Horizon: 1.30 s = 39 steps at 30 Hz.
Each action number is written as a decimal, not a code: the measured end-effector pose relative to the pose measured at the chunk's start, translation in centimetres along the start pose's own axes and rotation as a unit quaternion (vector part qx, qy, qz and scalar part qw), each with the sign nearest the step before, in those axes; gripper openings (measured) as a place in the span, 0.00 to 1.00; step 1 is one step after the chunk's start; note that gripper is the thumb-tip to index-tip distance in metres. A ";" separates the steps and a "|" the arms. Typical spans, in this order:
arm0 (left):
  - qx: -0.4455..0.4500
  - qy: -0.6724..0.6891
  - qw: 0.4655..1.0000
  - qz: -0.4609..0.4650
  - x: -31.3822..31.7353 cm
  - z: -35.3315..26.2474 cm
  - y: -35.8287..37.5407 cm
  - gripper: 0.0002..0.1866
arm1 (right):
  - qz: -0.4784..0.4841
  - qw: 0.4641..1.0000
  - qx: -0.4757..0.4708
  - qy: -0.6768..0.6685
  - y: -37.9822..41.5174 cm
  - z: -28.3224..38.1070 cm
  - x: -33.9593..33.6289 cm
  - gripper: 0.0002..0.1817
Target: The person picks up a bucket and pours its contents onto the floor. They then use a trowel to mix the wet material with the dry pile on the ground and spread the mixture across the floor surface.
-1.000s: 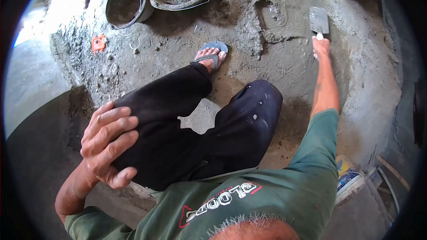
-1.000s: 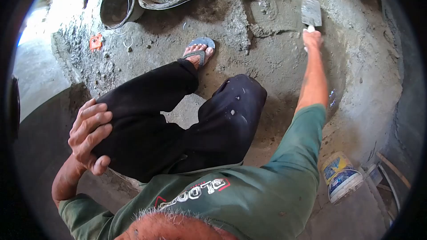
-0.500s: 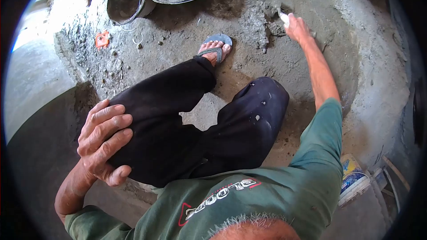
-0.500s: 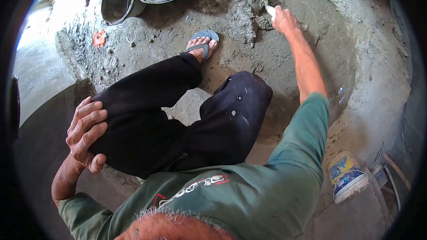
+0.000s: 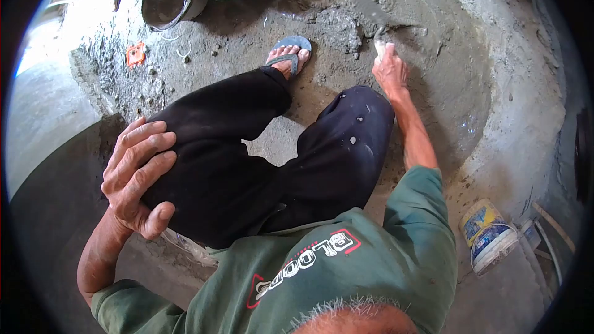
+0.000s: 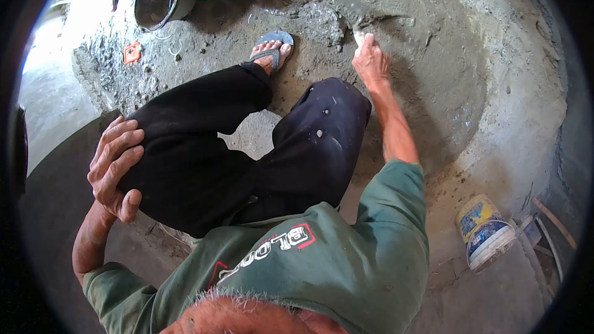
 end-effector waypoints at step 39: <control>-0.482 0.370 0.729 -0.314 5.0 12.6 3.5 0.22 | 0.285 0.780 0.216 -0.514 -3.4 10.6 -7.8 0.16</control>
Point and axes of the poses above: each hand's wrist, its own y-axis away from the middle knuckle, its own x-axis out of the palm, z = x × y, the point moved 3 cm from there along -y, towards the middle knuckle, and after that the axes turned 11 degrees about -y, right-handed, at the moved point
